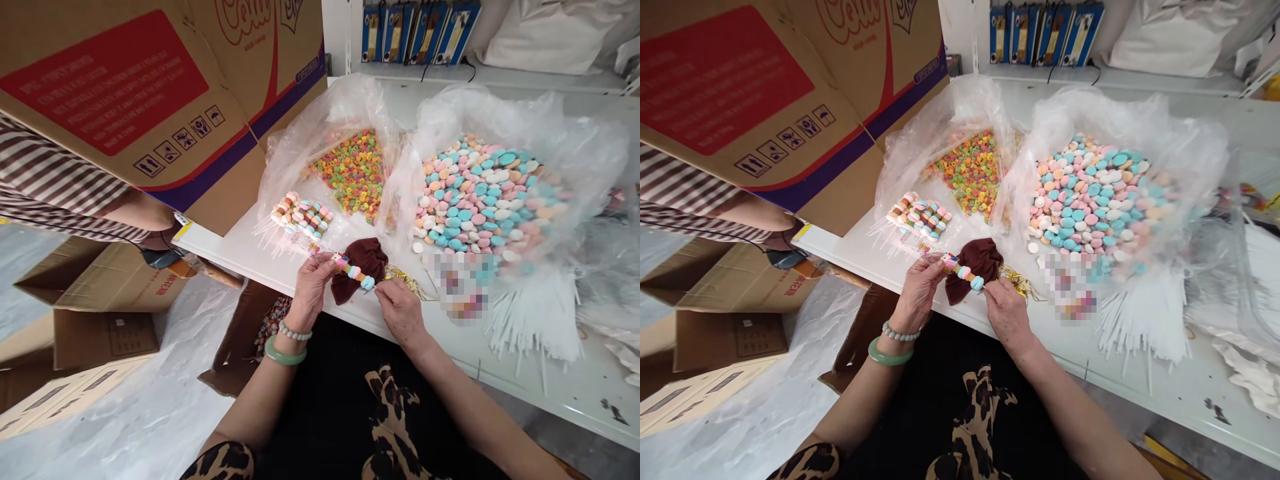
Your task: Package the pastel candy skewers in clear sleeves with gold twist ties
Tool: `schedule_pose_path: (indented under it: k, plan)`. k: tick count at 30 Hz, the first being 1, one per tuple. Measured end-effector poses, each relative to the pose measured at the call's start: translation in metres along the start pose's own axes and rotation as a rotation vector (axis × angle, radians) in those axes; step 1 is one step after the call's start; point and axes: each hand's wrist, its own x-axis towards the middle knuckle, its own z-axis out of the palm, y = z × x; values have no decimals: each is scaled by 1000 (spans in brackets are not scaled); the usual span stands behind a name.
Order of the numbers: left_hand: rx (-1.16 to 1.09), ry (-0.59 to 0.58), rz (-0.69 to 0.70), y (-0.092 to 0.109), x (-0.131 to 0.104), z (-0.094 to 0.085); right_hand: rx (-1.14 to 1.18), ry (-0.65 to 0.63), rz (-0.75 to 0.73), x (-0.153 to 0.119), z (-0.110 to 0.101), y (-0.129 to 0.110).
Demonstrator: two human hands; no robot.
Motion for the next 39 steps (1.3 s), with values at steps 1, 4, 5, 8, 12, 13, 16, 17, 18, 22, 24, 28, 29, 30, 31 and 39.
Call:
schedule_pose_path:
  k: [1,4,5,8,12,13,16,17,18,22,24,28,29,30,31,39]
  plan:
    - [6,-15,-16,0,0,0,-58,-1,-51,-1,0,-1]
    - [-12,-44,-56,-6,-3,2,-153,-17,-141,-3,1,-1]
    - [-19,-49,-67,-8,-4,4,-180,-14,-159,-3,2,-1]
    - [-18,-52,-85,-12,-5,6,-268,-4,-216,-3,4,0]
    - [8,-49,-113,-8,-3,2,-424,26,-317,-2,3,1]
    - [23,-43,-119,-6,-2,1,-474,54,-343,-2,3,1]
    - [97,-41,-101,-2,-2,-2,-593,147,-425,-3,2,-1]
    - [121,-49,-86,-2,-2,-2,-607,161,-444,-3,2,-2]
    - [139,-57,-74,-3,-3,-1,-603,162,-451,-3,2,-3]
    - [123,-53,-76,-10,-4,2,-325,88,-307,-1,5,-5]
    - [83,-67,-108,-12,-3,2,-52,40,-145,2,6,-3]
    - [-28,-170,-192,-7,0,-4,553,-164,312,8,7,2]
    - [-47,-194,-192,-5,0,-5,695,-233,444,8,6,4]
    - [-58,-215,-183,-3,1,-7,823,-296,567,9,6,4]
    - [-63,-231,-171,-2,2,-8,934,-349,669,9,6,5]
    - [-94,-189,-140,-13,-1,-4,1386,-506,970,12,6,1]
